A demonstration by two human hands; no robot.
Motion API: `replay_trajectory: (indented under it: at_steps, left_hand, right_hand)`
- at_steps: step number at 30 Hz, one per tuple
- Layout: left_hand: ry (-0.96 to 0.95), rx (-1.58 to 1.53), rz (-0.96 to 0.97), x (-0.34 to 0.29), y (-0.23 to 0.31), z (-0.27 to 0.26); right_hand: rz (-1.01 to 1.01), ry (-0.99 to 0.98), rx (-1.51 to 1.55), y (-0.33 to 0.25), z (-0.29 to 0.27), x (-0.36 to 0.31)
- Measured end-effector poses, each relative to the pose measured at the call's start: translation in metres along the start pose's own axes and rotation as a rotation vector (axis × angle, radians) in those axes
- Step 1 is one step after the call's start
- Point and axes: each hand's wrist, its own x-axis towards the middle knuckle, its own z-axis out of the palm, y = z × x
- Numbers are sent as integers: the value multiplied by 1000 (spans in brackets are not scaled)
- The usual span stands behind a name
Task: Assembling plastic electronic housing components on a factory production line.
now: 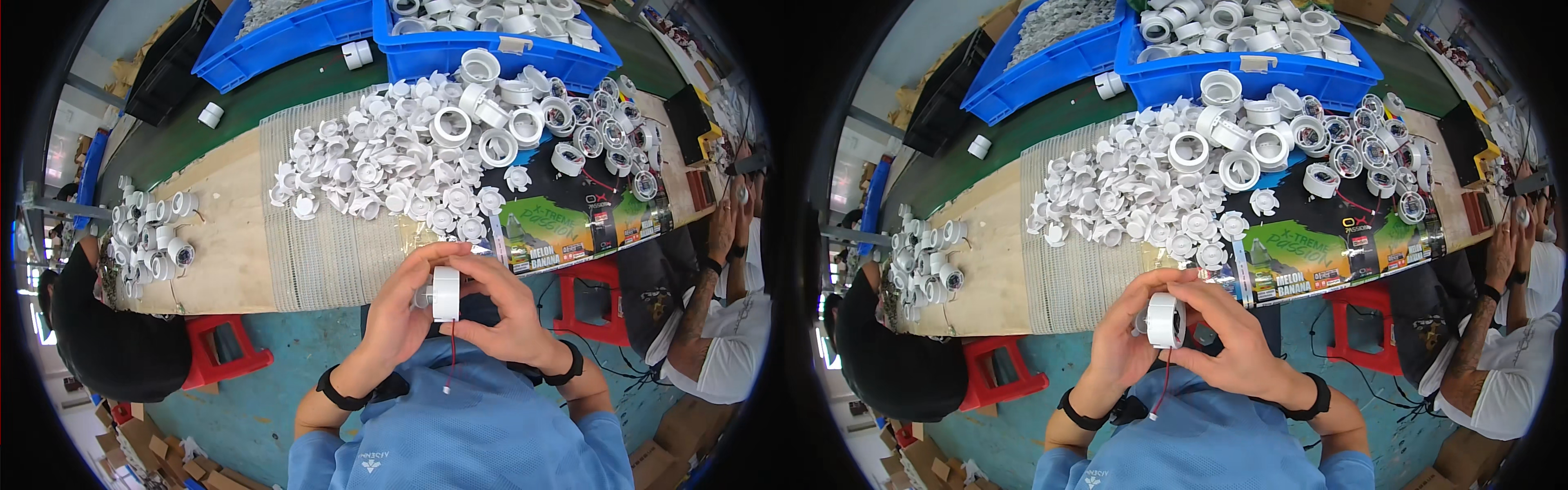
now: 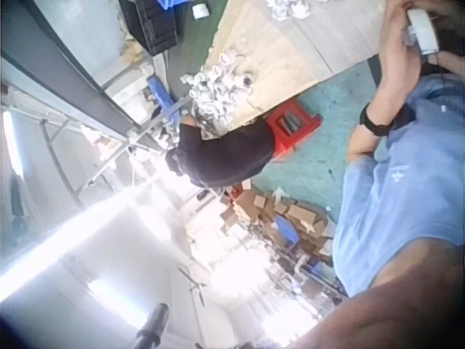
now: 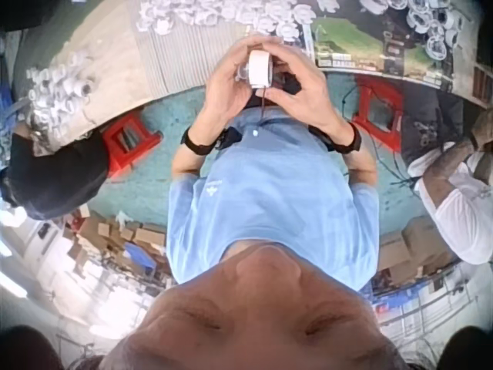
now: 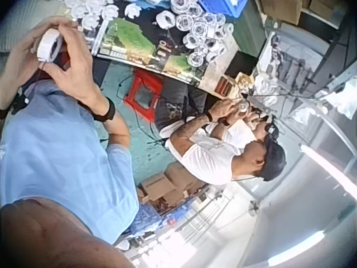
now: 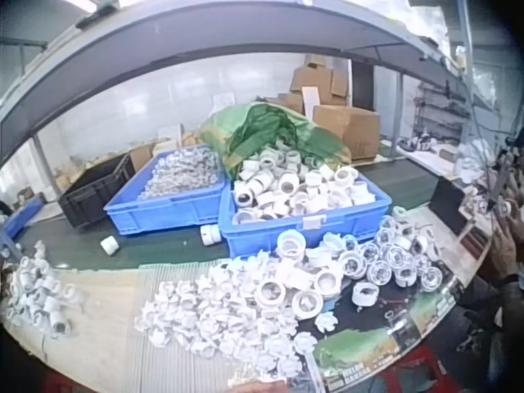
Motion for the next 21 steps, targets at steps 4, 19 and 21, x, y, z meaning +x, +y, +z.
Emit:
replay_trajectory:
  at_steps: [4, 19, 21]
  left_hand:
    - [-43, 80, 47, -4, 1, 3]
    - [-122, 253, 108, -19, -13, 7]
    - [-96, 160, 50, -14, -13, 0]
  right_hand:
    - [-4, -27, -74, 0, -1, -1]
    - [-128, -87, -215, -11, -11, -4]
    - [-64, -150, -143, 1, -17, 3]
